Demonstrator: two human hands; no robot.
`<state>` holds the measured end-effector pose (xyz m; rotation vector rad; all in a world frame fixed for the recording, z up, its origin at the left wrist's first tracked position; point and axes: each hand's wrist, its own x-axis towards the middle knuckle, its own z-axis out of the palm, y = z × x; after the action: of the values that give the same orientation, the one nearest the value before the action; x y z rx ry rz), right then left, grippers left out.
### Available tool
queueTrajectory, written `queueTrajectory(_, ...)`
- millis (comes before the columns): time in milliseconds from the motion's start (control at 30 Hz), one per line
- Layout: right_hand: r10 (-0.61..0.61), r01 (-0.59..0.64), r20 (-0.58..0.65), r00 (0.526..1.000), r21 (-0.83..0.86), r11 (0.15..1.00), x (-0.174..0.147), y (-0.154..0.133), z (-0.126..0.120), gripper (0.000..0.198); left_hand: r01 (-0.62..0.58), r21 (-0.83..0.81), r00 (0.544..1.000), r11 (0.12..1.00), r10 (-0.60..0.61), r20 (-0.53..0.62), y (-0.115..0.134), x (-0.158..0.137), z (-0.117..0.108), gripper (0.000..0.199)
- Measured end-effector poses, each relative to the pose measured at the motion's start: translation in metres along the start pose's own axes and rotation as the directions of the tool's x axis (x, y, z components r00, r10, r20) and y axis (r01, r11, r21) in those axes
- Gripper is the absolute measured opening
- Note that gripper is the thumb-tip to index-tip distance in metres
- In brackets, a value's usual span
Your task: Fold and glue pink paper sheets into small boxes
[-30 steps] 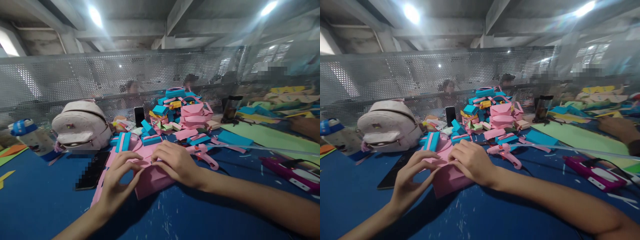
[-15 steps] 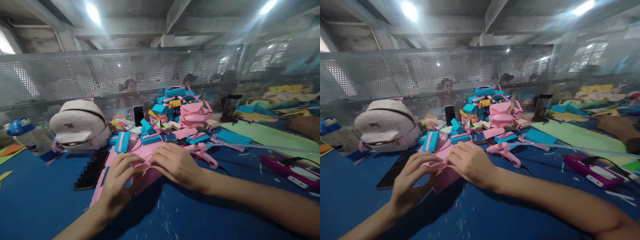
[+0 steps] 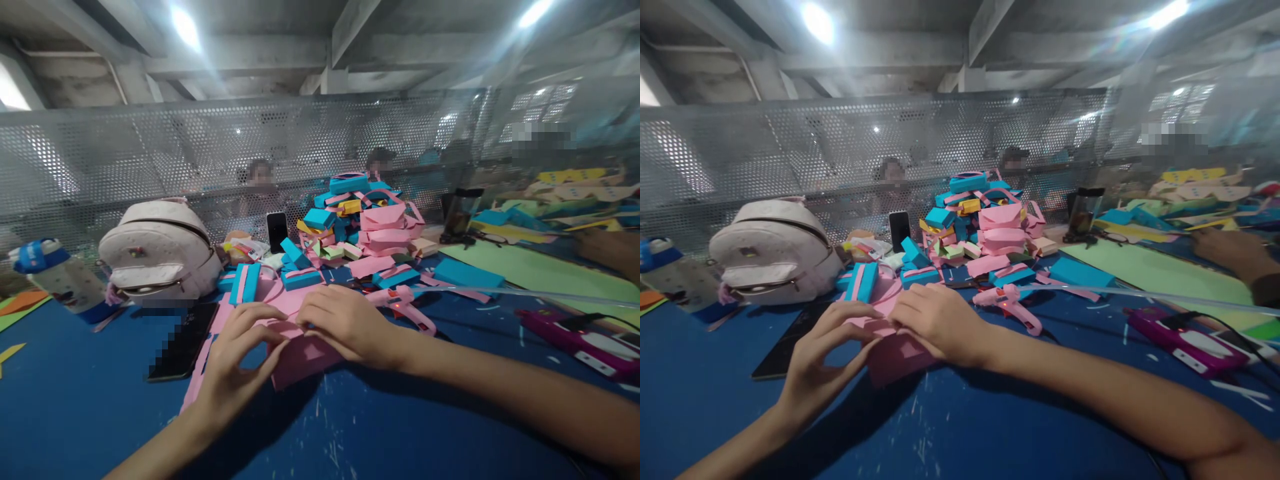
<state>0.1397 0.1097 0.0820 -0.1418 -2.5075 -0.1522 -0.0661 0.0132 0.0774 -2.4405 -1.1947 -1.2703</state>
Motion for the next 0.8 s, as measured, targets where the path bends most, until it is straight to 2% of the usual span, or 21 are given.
queueTrajectory(200,0.212,-0.179,-0.121,0.970,0.242,0.954,0.001,0.003,-0.011,0.010,0.060,-0.030,0.997,0.998,-0.061,-0.040,-0.010,-0.003,-0.002,0.011)
queueTrajectory(367,0.234,-0.165,-0.140,0.962,0.384,0.908,-0.001,-0.002,-0.012,0.012,0.101,-0.038,0.994,0.994,-0.102,-0.043,-0.016,-0.006,-0.001,0.010)
queueTrajectory(500,0.247,-0.179,-0.131,0.960,0.393,0.902,-0.002,-0.006,-0.012,0.012,0.084,-0.017,0.995,0.996,-0.085,-0.044,-0.014,-0.005,-0.002,0.013)
queueTrajectory(600,0.200,-0.138,-0.127,0.971,0.384,0.913,-0.002,-0.007,-0.014,0.009,0.038,0.022,0.998,0.999,-0.037,-0.053,-0.011,-0.004,-0.002,0.014)
queueTrajectory(700,0.166,-0.119,-0.145,0.975,0.288,0.950,-0.001,-0.007,-0.013,0.015,0.000,0.049,0.998,0.999,0.003,-0.061,-0.008,-0.003,0.000,0.013)
queueTrajectory(800,0.159,-0.141,-0.101,0.982,0.164,0.976,-0.002,-0.008,-0.008,0.014,-0.029,0.062,0.997,0.998,0.033,-0.067,-0.004,-0.003,0.003,0.015)
